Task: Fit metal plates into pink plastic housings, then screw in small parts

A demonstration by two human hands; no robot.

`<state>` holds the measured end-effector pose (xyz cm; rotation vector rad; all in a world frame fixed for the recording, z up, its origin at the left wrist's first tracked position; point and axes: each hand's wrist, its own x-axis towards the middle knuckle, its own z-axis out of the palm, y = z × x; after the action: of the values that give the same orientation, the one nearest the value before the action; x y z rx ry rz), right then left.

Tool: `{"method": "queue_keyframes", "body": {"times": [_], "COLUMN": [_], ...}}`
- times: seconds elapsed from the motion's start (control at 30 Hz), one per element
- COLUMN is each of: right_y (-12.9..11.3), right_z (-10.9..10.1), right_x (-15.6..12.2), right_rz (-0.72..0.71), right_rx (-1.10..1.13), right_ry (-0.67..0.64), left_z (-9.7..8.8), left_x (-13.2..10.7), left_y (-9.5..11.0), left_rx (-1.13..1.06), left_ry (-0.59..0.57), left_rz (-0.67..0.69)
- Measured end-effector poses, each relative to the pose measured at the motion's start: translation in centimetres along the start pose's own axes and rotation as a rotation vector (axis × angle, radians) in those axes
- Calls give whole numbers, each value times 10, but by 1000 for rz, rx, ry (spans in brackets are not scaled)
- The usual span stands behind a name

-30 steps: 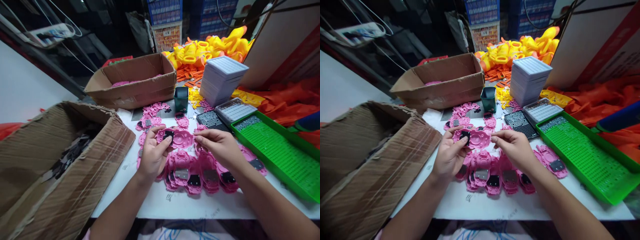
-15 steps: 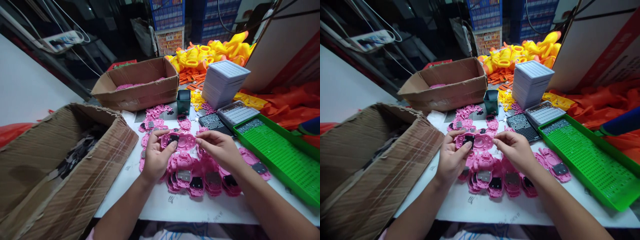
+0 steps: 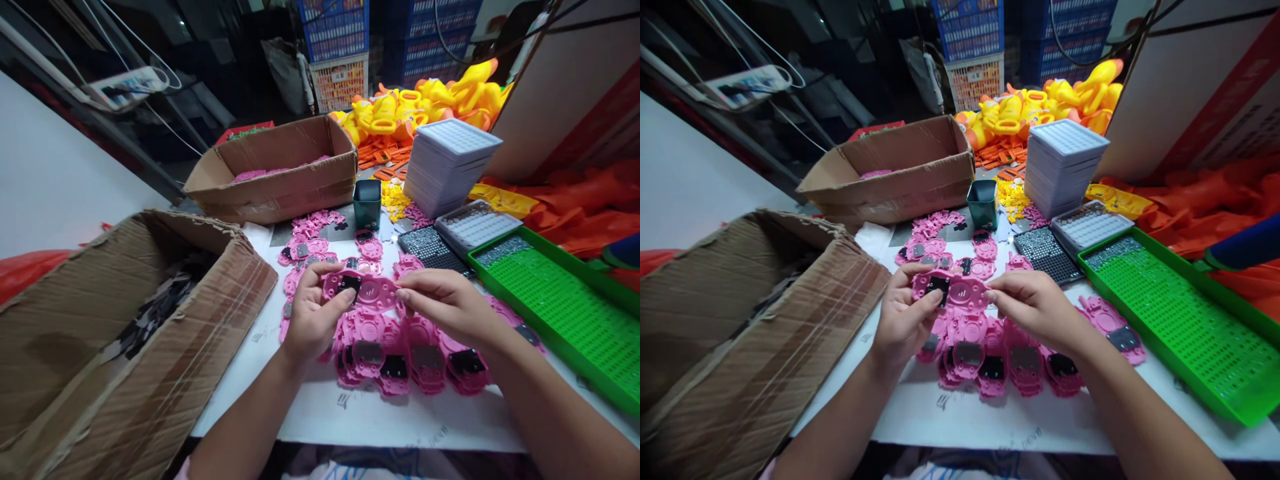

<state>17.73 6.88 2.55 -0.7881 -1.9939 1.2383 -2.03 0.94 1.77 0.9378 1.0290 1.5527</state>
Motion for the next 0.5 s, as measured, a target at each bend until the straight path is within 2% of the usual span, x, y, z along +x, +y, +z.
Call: {"method": "queue_keyframes", "body": {"times": [0.1,0.3,0.5], "right_y": [-1,6,14], "right_z": [3,7,5], "right_x": [1,1,-1], "right_rz": [39,275,306], "right_rx": [74,411,569], "right_ry": [37,32,5], "left_z": [2,5,8], "left_x": [0,0,-1], "left_y": [1,1,5], "left_rx": [-23,-79,-145], "left_ry": [9,50,70], "left_rz": [-11,-49,-124]}}
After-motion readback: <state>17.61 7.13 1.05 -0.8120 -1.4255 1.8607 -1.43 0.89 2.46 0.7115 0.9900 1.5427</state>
